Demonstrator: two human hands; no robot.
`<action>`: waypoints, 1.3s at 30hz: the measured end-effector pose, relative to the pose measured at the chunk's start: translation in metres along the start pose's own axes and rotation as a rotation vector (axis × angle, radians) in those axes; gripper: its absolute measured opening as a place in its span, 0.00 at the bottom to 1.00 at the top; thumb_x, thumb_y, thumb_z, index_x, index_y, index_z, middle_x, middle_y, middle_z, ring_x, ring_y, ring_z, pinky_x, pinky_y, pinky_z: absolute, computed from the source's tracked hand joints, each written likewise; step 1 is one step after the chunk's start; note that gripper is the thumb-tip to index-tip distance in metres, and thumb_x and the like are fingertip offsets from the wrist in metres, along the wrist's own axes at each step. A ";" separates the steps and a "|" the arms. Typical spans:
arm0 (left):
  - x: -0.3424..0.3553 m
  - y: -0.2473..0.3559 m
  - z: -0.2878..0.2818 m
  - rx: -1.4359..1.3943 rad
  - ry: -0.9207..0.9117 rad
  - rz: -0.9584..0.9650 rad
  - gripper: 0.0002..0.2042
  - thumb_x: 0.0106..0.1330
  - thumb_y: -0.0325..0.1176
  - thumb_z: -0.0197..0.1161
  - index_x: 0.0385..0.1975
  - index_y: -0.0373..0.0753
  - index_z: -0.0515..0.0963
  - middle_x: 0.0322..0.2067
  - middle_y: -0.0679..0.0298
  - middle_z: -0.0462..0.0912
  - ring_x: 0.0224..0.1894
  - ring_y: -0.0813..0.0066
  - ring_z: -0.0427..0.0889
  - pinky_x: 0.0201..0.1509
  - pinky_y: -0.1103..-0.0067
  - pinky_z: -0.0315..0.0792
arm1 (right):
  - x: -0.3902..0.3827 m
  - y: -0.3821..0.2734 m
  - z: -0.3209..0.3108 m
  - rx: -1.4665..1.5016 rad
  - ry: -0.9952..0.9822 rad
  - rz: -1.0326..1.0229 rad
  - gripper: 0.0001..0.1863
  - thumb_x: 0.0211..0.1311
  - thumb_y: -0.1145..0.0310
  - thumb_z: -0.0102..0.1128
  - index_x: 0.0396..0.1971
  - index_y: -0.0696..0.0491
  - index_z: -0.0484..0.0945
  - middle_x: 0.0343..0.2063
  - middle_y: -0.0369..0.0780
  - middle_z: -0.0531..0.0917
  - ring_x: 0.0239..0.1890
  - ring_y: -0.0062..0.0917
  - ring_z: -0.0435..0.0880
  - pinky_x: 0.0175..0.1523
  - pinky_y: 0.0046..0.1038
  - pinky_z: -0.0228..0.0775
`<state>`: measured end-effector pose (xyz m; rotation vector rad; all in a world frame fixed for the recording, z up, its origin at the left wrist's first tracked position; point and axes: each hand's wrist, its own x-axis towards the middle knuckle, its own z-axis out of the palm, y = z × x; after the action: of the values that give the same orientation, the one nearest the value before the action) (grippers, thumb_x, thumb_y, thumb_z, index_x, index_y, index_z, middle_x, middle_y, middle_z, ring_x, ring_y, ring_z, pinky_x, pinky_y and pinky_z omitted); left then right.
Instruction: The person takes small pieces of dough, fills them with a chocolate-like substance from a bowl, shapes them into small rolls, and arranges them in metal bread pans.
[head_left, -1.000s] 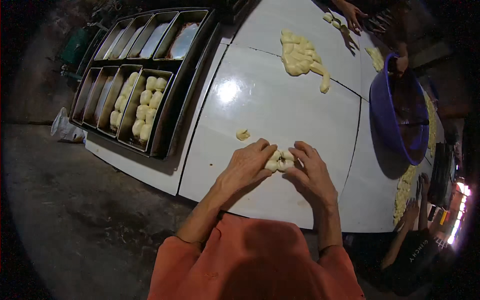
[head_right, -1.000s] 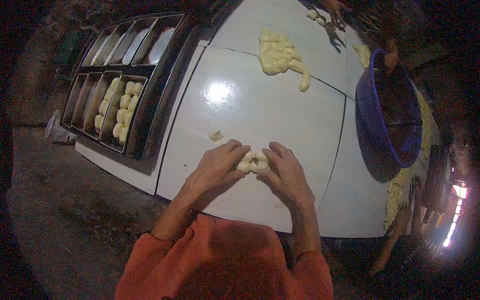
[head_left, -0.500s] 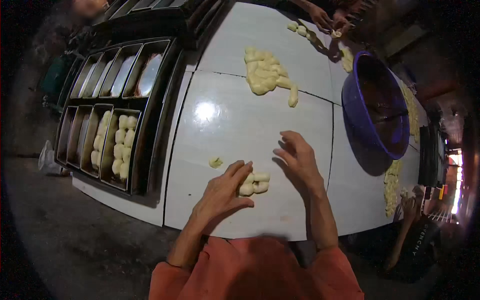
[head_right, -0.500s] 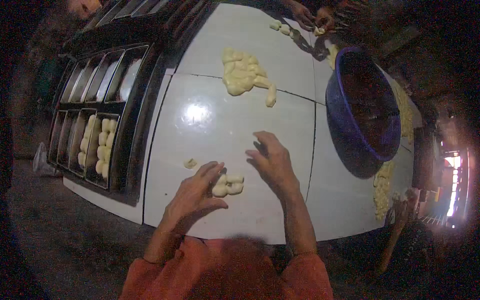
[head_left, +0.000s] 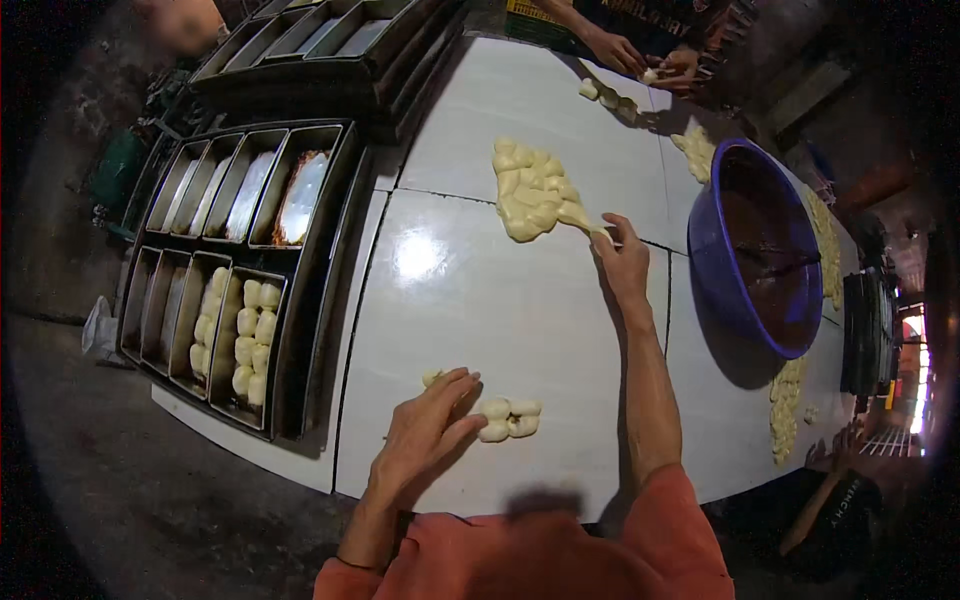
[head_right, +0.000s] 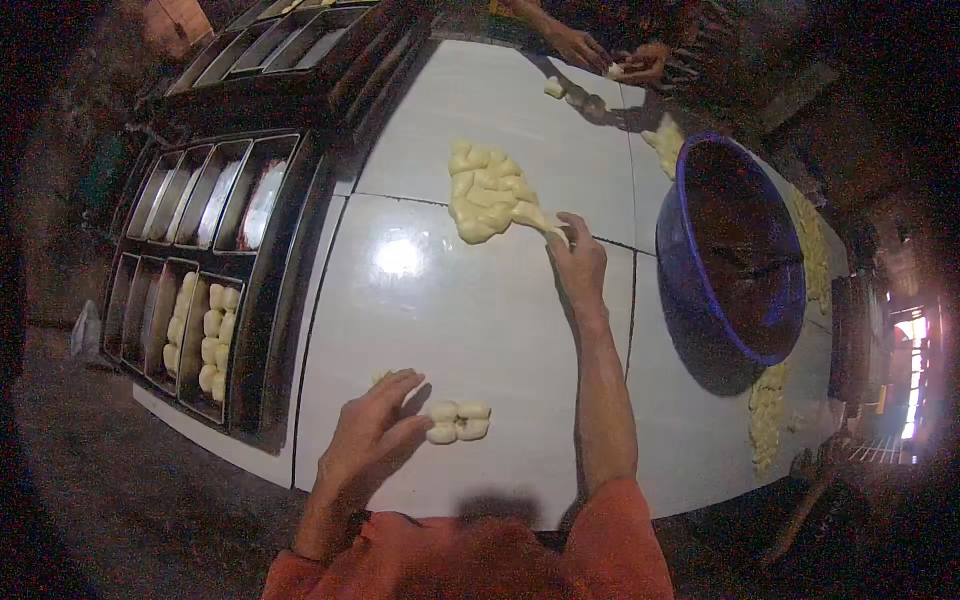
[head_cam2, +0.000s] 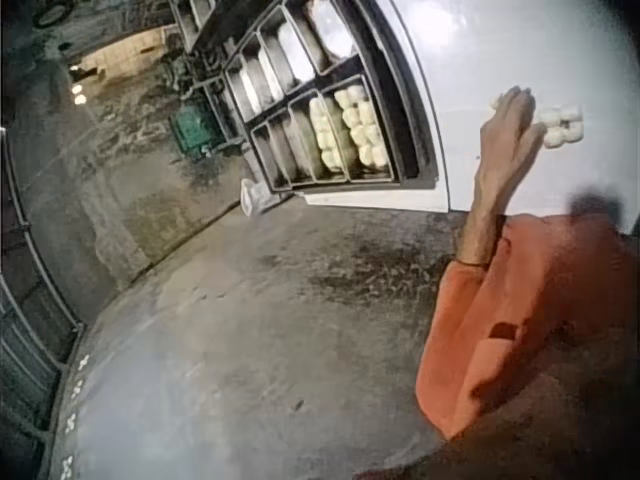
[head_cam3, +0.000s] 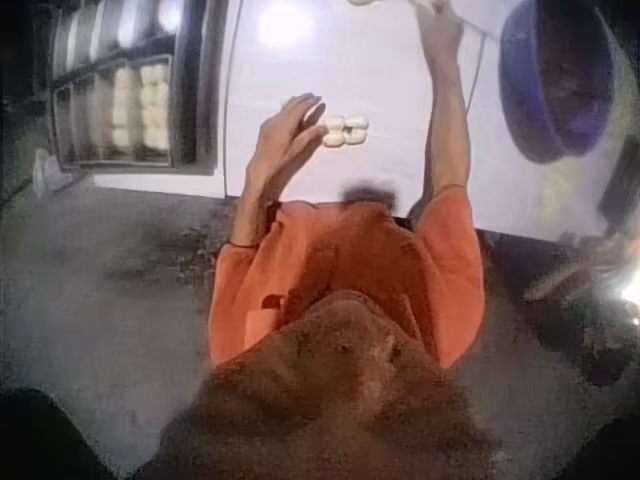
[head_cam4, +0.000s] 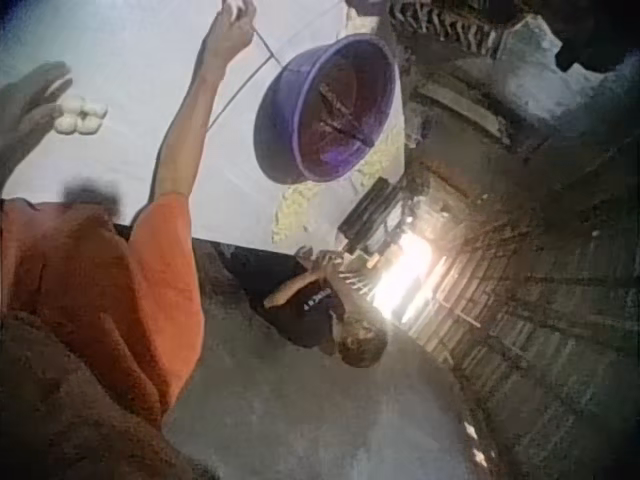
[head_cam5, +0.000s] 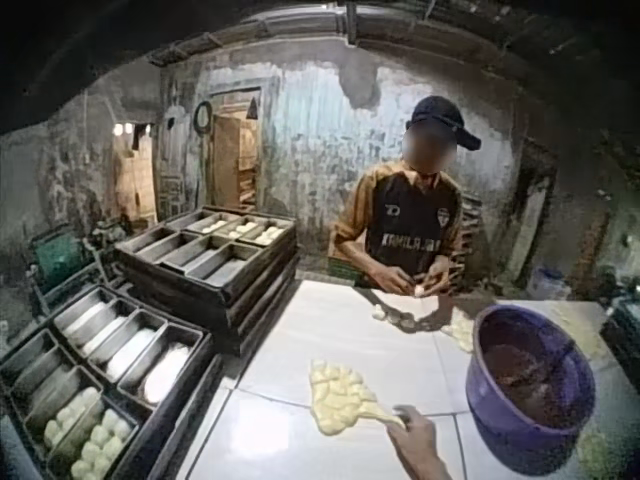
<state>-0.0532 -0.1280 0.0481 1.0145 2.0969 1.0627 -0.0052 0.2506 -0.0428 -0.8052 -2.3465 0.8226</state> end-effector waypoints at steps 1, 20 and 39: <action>0.004 0.006 -0.001 -0.042 -0.018 -0.053 0.27 0.64 0.38 0.68 0.60 0.30 0.74 0.60 0.43 0.76 0.59 0.52 0.81 0.61 0.67 0.76 | -0.012 -0.001 -0.006 0.327 0.012 0.195 0.17 0.65 0.65 0.62 0.50 0.58 0.79 0.36 0.43 0.85 0.36 0.27 0.84 0.43 0.30 0.76; 0.166 0.053 0.082 0.091 0.088 0.531 0.18 0.58 0.27 0.63 0.50 0.34 0.79 0.55 0.46 0.79 0.52 0.49 0.83 0.50 0.62 0.80 | -0.119 -0.084 -0.061 0.956 -0.107 0.594 0.14 0.62 0.69 0.67 0.45 0.53 0.75 0.27 0.32 0.78 0.23 0.14 0.74 0.26 0.18 0.66; 0.086 0.047 0.034 -0.343 -0.233 0.118 0.31 0.59 0.43 0.76 0.60 0.34 0.77 0.50 0.50 0.85 0.44 0.67 0.84 0.43 0.74 0.78 | -0.145 -0.125 -0.071 1.222 -0.317 0.539 0.21 0.64 0.73 0.66 0.57 0.56 0.75 0.40 0.39 0.85 0.42 0.21 0.85 0.50 0.23 0.78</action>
<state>-0.0574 -0.0244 0.0568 1.0412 1.6191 1.2447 0.0949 0.0995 0.0517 -0.7228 -1.3186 2.3689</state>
